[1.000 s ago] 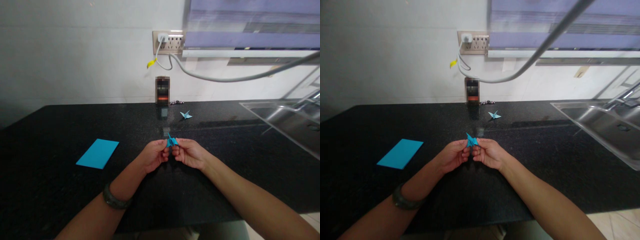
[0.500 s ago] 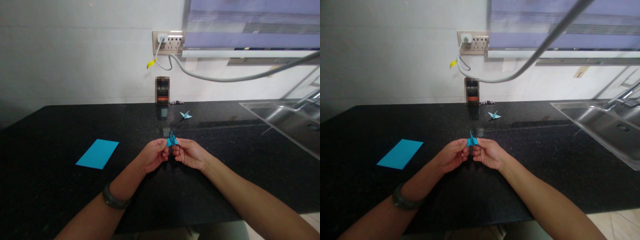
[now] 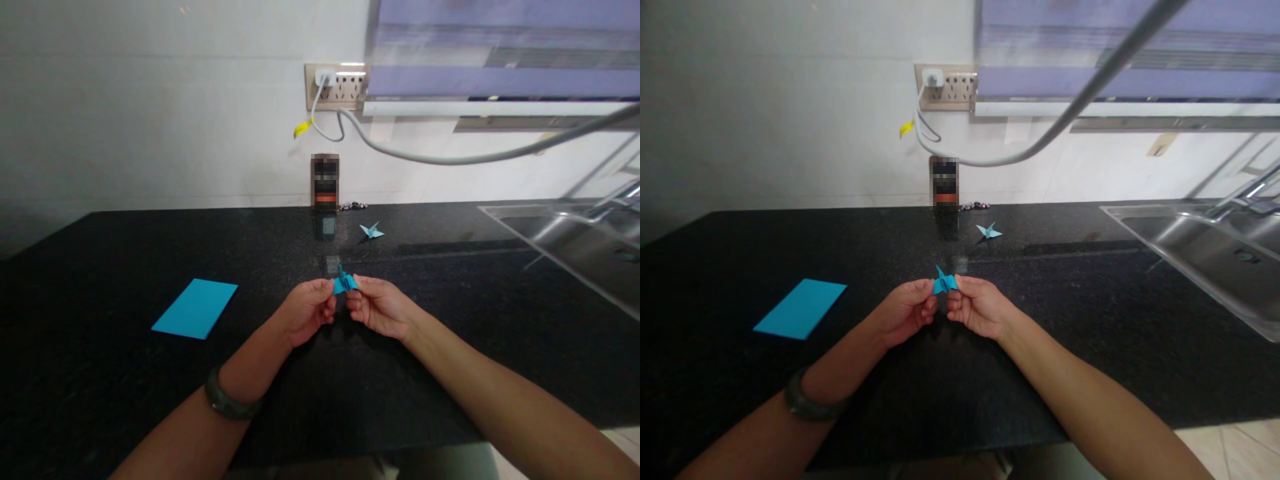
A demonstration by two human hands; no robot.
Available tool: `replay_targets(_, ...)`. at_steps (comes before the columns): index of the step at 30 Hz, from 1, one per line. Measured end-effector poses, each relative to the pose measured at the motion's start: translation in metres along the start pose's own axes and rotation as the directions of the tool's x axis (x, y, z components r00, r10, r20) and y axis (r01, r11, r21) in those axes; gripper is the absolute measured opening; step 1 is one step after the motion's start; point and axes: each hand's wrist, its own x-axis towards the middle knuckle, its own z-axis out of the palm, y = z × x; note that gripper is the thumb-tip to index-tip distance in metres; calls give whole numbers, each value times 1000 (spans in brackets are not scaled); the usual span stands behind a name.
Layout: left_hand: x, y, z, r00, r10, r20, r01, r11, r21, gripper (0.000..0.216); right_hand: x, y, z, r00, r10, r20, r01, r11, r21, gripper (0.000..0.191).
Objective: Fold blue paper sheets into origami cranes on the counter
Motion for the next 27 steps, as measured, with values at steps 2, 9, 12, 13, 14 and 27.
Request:
replay_targets(2, 0, 0, 0, 1000, -10, -2, 11, 1000, 14, 31, 0, 0, 0, 1000, -12, 3, 12, 1000, 6, 15)
replay_targets(9, 0, 2, 2, 1000, -11, 13, 11, 1000, 29, 33, 0, -2, -2, 1000, -15, 12, 15, 1000, -11, 15)
replay_targets(12, 0, 2, 3, 999, 38, -5, -38, 999, 14, 34, 0, -2, -3, 1000, -14, 2, 14, 999, -37, 17)
replay_targets(13, 0, 2, 3, 998, 64, -8, -63, 998, 11, 34, 0, -2, -3, 1000, -16, -5, 16, 999, -47, 18)
replay_targets(14, -1, 2, 4, 996, 90, -12, -90, 996, 10, 35, 0, -2, -3, 1000, -19, -13, 19, 998, -56, 19)
replay_targets(27, 1, 4, 5, 993, 111, -39, -115, 986, -124, 29, -1, -4, -1, 987, -57, -151, 46, 996, -71, 14)
